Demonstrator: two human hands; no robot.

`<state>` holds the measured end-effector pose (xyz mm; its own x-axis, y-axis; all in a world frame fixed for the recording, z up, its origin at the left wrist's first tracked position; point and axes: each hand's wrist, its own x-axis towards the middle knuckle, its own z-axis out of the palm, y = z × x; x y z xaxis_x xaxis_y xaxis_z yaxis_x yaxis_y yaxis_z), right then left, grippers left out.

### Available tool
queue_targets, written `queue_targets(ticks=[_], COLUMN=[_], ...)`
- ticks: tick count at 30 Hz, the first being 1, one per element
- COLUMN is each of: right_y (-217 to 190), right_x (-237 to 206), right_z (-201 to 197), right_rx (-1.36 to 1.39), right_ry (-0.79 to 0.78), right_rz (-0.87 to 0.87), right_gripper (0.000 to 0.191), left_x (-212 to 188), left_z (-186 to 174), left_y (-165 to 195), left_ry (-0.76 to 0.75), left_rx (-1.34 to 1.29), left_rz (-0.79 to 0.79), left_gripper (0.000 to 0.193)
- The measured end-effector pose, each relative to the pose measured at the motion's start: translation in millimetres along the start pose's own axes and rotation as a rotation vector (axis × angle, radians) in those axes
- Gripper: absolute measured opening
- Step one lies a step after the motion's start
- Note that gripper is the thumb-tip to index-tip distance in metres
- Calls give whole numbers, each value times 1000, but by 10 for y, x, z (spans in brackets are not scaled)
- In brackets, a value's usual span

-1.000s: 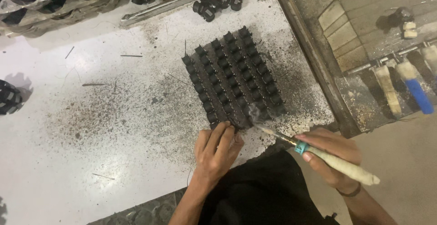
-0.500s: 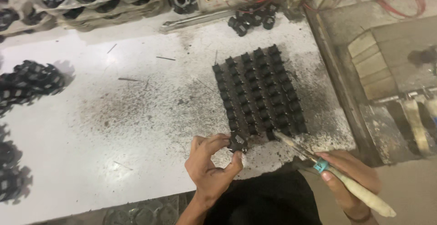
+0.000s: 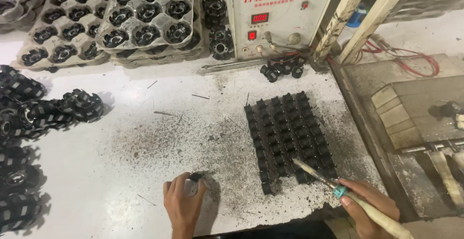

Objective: The person solders wire leads onto black plastic motor components arranged in a grid on a workbench, using a soldering iron held in the right hand while the left hand steadies each part. Finished parts accumulate in the grid as the person works through them one at a time.

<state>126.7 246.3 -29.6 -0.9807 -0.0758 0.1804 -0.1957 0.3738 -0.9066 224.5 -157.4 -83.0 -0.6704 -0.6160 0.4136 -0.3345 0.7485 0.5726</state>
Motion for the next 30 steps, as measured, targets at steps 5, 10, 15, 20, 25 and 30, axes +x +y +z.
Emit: queue_targets(ticks=[5, 10, 15, 20, 25, 30], right_y=[-12, 181, 409, 377, 613, 1091], right_x=[40, -27, 80, 239, 151, 456], right_z=[37, 36, 249, 231, 121, -445], right_rx=[-136, 99, 666, 739, 557, 283], right_ry=[-57, 40, 62, -19, -21, -440], right_rz=[-524, -88, -188, -390, -284, 135], right_gripper=[33, 38, 33, 40, 61, 80], left_x=[29, 140, 202, 216, 199, 323], left_z=[-40, -252, -403, -447, -458, -490], left_y=[11, 274, 730, 1050, 1111, 541], left_ry=[-45, -22, -37, -101, -16, 238], left_rx=[-46, -284, -578, -671, -566, -311], left_rz=[21, -238, -128, -44, 61, 191], left_gripper=[39, 36, 36, 36, 37, 33])
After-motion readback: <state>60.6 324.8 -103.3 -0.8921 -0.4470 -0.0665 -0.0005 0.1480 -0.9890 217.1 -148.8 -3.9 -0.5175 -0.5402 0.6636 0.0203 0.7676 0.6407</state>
